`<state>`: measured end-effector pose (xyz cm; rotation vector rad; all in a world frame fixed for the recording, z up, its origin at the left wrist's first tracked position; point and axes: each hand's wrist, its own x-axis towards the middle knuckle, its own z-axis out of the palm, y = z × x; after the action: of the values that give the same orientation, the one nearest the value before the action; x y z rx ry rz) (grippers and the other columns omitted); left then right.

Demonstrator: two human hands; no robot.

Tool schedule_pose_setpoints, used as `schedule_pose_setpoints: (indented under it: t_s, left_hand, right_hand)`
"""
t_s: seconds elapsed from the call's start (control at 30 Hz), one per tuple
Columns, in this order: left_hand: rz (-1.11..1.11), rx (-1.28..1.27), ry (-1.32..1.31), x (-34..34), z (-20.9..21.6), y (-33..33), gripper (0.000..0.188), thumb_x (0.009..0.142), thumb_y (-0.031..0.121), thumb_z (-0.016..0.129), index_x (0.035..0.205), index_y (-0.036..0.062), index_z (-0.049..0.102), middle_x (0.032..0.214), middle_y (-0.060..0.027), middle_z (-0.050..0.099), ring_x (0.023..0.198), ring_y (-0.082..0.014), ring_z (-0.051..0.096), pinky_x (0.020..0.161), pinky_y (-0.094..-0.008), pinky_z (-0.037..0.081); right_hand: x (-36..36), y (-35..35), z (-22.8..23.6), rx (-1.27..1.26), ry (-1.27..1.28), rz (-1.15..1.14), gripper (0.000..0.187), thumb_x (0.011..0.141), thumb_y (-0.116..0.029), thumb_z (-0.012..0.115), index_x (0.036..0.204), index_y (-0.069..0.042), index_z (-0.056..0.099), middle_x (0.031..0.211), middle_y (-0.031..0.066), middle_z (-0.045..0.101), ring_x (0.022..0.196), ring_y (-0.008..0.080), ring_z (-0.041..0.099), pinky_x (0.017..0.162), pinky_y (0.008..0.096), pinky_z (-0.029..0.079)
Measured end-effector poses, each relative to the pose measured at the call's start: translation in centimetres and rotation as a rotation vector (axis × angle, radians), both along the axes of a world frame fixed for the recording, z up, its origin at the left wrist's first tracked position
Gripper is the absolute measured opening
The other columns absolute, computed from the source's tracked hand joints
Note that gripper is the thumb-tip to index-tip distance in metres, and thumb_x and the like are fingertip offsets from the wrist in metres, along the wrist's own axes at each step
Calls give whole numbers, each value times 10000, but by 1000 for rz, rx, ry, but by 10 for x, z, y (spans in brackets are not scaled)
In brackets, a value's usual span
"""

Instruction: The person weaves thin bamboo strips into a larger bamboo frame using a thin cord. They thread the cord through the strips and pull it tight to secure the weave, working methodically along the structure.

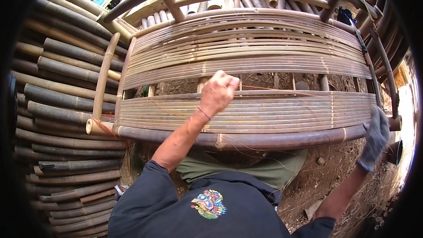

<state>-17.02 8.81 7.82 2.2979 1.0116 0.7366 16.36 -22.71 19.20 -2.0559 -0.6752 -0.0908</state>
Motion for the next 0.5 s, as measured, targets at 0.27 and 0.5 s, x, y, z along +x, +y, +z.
schedule_pose_setpoints:
  t_s: [0.27, 0.5]
  left_hand:
    - [-122, -410, 663, 7, -84, 90, 381, 955, 327, 494, 967, 24, 723, 1034, -276, 673, 1024, -437, 640, 899, -474, 507]
    - [-537, -539, 516, 42, -138, 112, 245, 823, 192, 645, 857, -47, 690, 754, -196, 673, 708, -273, 613, 660, -416, 480]
  right_hand:
    - [-88, 252, -175, -838, -775, 377, 190, 842, -184, 569, 774, -145, 743, 775, 119, 716, 727, 281, 713, 616, 424, 535]
    - [-117, 345, -262, -938, -101, 1369, 240, 779, -239, 608, 878, -61, 735, 893, 210, 697, 747, 370, 652, 680, 460, 513]
